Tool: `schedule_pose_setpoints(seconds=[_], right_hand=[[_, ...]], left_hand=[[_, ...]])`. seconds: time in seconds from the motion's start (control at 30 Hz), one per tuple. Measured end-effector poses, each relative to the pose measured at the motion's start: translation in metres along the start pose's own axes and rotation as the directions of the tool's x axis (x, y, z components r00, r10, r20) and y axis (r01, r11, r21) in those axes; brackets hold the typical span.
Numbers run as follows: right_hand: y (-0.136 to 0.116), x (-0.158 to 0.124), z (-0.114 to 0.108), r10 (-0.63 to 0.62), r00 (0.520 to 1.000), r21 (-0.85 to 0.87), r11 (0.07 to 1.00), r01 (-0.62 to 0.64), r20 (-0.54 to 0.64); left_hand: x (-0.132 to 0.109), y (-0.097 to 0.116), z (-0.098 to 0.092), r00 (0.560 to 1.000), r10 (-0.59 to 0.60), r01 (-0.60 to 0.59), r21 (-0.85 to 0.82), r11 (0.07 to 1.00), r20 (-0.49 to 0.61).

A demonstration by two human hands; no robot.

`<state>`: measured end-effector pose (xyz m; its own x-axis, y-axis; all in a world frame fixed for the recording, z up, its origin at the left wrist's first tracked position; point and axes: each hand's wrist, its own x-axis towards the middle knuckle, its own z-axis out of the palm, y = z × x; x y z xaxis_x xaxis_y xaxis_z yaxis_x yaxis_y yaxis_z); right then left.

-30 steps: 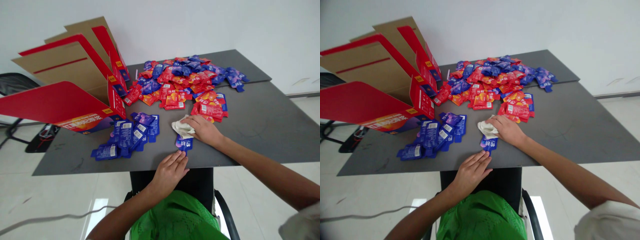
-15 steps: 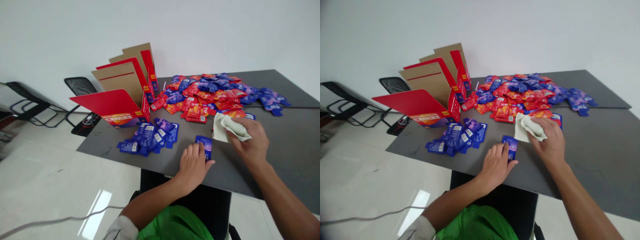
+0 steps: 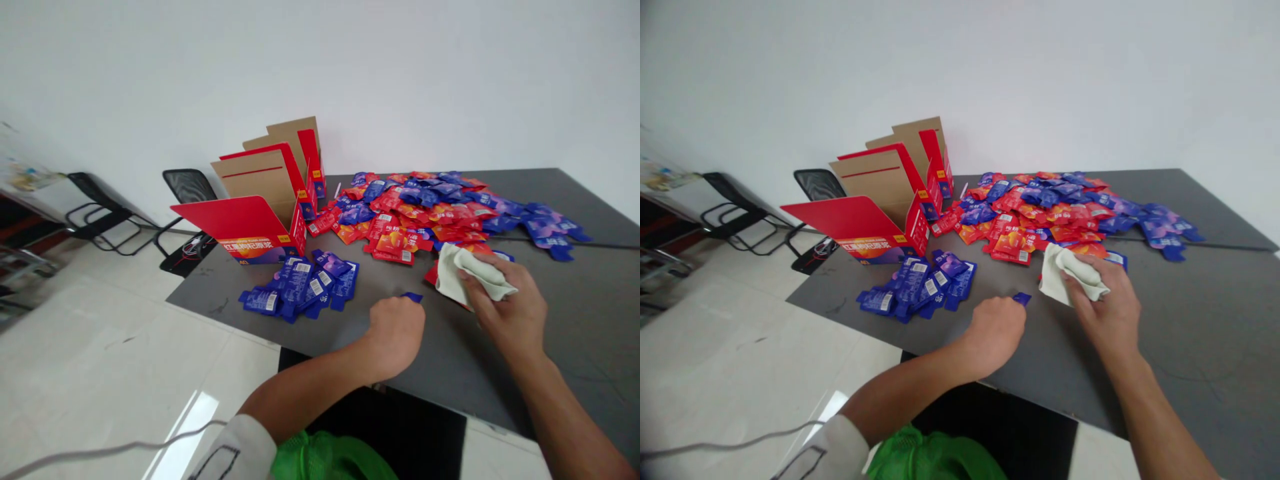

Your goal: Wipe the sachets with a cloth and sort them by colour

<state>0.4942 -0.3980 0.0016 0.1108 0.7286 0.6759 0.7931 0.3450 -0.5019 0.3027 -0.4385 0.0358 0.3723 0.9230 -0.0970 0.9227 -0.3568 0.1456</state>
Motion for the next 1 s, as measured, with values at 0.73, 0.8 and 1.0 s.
schedule_pose_setpoints(seconds=[0.73, 0.8, 1.0], right_hand=[[0.009, 0.000, -0.003, -0.073, 0.995, 0.099, 0.993, 0.065, 0.074], [0.009, 0.000, -0.003, -0.079, 0.993, 0.107, 0.992, 0.070, 0.085], [0.009, 0.000, -0.004, -0.060, 0.994, 0.105, 0.993, 0.051, 0.086]], left_hand=[[-0.006, -0.205, -0.044, 0.982, 0.049, -0.020, 0.160, 0.987, -0.183], [-0.009, -0.209, -0.042, 0.988, 0.045, -0.023, 0.152, 0.988, -0.148], [-0.011, -0.202, -0.047, 0.992, 0.040, -0.021, 0.151, 0.988, -0.122]])
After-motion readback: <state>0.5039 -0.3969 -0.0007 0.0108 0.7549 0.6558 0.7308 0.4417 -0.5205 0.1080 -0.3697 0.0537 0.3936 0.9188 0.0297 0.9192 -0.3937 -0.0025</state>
